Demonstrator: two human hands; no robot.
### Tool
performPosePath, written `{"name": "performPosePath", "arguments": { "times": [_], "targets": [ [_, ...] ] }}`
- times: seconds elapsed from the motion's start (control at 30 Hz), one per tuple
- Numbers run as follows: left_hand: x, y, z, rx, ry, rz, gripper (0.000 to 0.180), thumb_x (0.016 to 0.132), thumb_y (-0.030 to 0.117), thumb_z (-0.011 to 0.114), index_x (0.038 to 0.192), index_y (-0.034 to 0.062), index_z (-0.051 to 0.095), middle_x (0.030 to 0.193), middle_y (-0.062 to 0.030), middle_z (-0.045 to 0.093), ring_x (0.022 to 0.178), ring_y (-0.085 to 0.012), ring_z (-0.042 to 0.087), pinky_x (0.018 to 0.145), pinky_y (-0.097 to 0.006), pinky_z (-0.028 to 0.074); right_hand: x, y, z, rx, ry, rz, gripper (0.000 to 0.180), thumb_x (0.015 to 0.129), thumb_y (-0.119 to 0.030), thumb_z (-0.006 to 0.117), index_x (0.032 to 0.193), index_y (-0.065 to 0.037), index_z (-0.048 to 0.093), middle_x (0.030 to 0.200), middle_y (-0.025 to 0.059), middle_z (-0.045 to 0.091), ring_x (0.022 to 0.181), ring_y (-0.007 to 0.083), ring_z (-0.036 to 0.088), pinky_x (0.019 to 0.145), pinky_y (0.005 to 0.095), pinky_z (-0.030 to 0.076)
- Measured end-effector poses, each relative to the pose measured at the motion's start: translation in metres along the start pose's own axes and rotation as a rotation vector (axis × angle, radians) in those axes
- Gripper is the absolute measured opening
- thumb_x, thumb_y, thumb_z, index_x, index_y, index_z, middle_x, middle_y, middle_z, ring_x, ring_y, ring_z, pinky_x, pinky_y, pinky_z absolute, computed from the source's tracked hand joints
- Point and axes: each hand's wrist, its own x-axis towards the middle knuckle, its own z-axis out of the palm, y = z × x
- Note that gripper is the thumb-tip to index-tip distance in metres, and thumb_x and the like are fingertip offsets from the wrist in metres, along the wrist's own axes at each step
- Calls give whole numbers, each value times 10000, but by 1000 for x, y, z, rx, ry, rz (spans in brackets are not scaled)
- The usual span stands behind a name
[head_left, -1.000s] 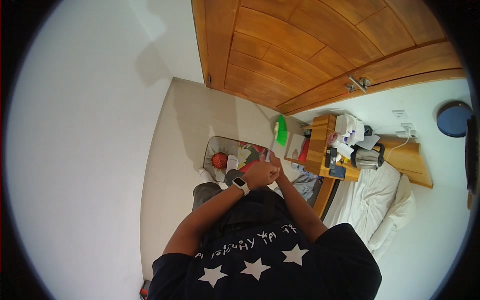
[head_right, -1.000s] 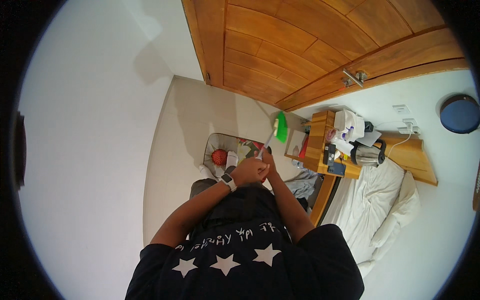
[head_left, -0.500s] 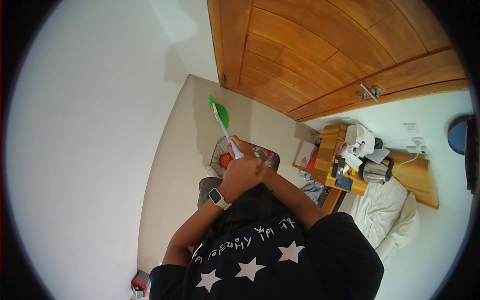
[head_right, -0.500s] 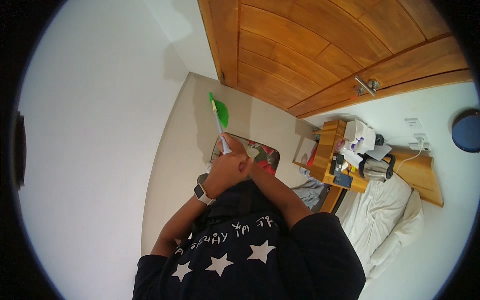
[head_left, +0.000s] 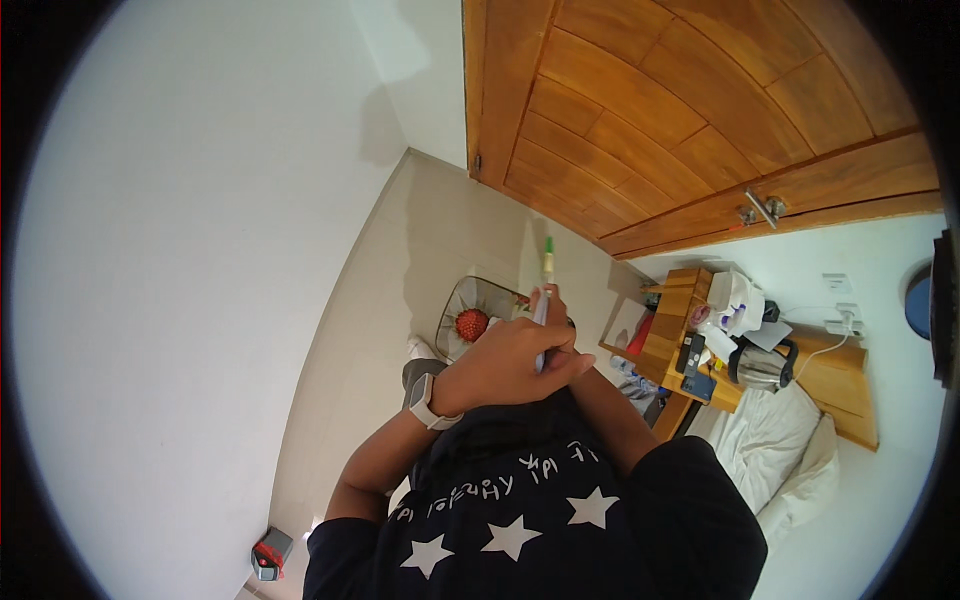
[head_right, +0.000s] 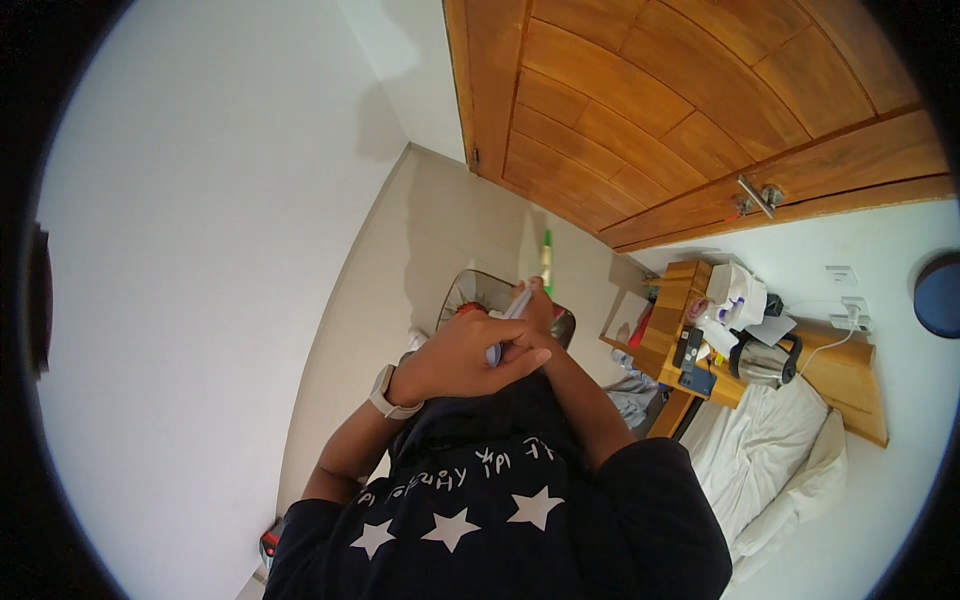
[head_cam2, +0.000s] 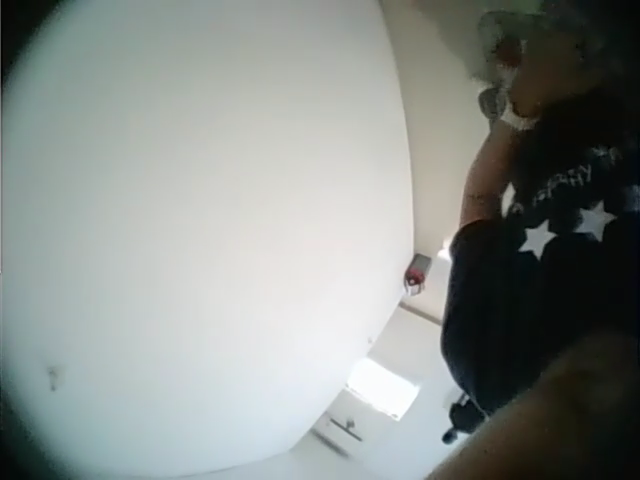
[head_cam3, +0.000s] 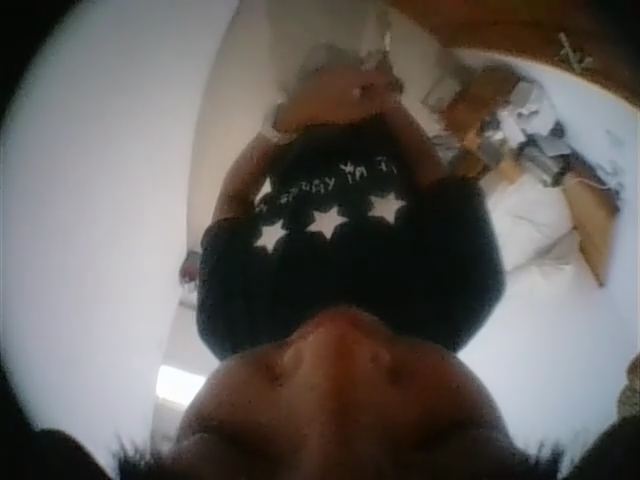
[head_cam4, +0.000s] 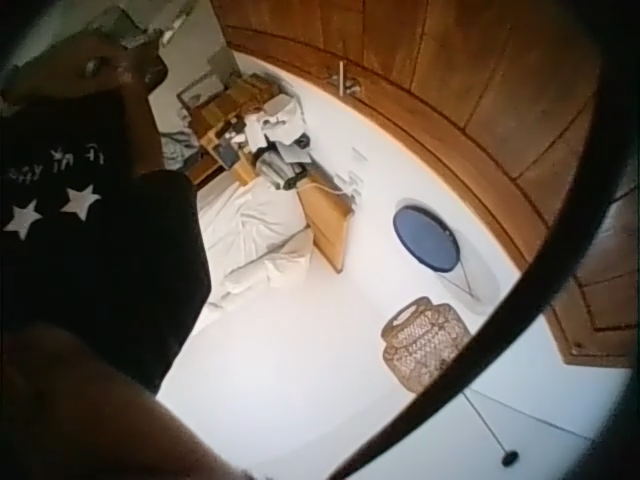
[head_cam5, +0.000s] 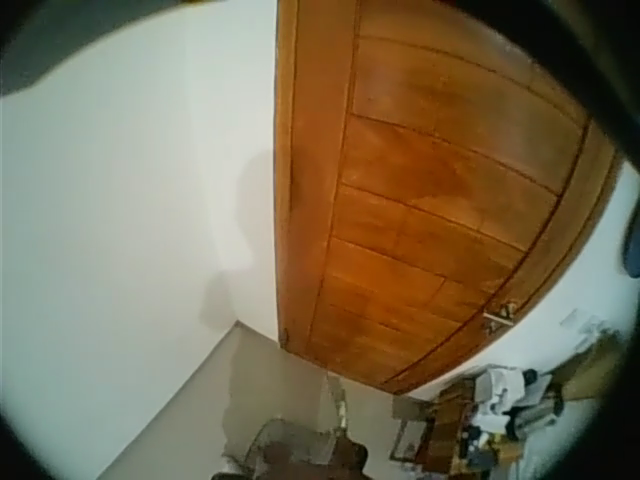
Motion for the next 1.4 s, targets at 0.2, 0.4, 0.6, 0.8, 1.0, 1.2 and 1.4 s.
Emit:
{"name": "performPosePath", "arguments": {
  "times": [0.2,0.4,0.6,0.8,1.0,1.2,1.4],
  "targets": [
    [-25,-86,34,-91,13,11,360,946,316,607,720,36,607,587,-151,553,542,-320,583,529,-395,437,-34,8,-22,-331,40,32,674,907,-504,618,1297,13,432,1063,305,621,1008,471,608,791,483,499],
    [-63,-127,53,1,42,-94,392,958,369,555,738,62,661,579,-165,577,570,-358,604,555,-458,463,-45,29,28,-465,-151,8,635,914,-405,662,1339,22,462,1104,276,640,1062,367,635,887,442,494],
    [-97,-112,-2,200,259,-151,375,931,355,593,692,68,634,562,-146,581,546,-372,597,527,-472,470,-45,-1,124,-168,-316,-240,610,934,-456,600,1282,31,485,896,257,665,837,441,653,692,468,515],
    [-128,-96,-49,312,323,-195,366,915,338,617,667,69,594,551,-133,576,530,-357,595,511,-470,463,-63,-90,192,157,-447,-238,359,976,-201,564,1278,-19,498,730,83,556,592,174,544,571,355,473],
    [-144,-66,-69,391,330,-10,301,905,327,610,757,65,605,560,-108,599,549,-309,627,586,-468,494,-79,-139,192,279,-421,-286,393,987,-181,539,1337,-15,474,732,31,555,622,114,550,616,285,513],
    [-172,-49,-84,261,290,40,272,897,317,622,795,67,591,605,-104,598,579,-290,639,527,-392,487,-105,-151,185,208,-390,-215,434,974,-173,558,1365,-11,463,772,67,631,658,146,632,629,305,536],
    [-203,-45,-102,203,275,100,239,869,297,691,790,84,615,638,-55,594,528,-253,608,483,-369,458,-122,-134,186,68,-431,-383,442,955,-124,573,1371,-25,459,771,58,639,640,131,614,603,290,503]
  ]
}}
